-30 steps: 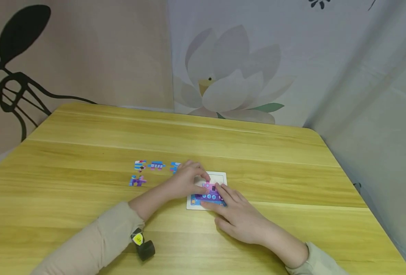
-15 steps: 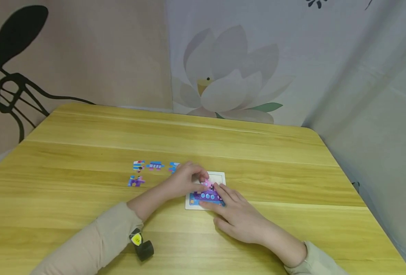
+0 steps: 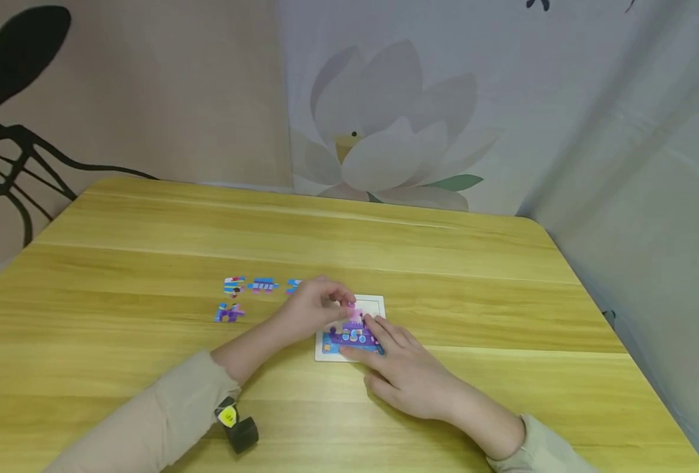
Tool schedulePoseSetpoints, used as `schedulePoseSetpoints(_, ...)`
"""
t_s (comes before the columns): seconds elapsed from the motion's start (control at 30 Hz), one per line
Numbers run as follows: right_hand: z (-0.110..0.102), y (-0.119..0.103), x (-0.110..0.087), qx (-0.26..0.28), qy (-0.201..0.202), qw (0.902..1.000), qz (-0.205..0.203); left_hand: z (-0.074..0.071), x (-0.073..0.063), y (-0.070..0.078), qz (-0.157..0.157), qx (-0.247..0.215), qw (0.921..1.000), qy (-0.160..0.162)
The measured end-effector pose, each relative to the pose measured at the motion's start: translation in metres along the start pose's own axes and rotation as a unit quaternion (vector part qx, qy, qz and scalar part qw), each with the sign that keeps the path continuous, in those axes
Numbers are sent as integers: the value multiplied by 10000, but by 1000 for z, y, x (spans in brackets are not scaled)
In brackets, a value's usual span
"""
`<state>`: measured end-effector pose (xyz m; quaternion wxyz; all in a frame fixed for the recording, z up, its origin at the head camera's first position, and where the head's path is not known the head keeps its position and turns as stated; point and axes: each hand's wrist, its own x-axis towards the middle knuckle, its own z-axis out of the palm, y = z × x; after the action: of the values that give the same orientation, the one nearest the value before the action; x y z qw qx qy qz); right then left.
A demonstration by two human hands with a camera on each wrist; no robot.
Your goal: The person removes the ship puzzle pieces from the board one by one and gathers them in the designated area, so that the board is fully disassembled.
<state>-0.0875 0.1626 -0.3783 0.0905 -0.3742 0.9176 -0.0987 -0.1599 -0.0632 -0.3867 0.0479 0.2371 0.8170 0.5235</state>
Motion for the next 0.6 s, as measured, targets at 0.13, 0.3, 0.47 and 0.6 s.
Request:
schedulePoseSetpoints(0.13, 0, 0, 0, 13, -3, 10000, 2, -3, -2, 1, -96, -89, 9998, 124)
schedulePoseSetpoints(0.3, 0, 1, 0, 24, 2, 10000, 4, -7, -5, 0, -80, -98, 9997, 210)
schedulePoseSetpoints(0.47, 1, 1, 1, 31, -14, 10000, -7, -13, -10, 0, -9, -125, 9996, 261)
schedulePoseSetpoints(0.6, 1, 1, 1, 54, -27, 10000, -3, -19, -16, -1, -104, 24, 9994, 315)
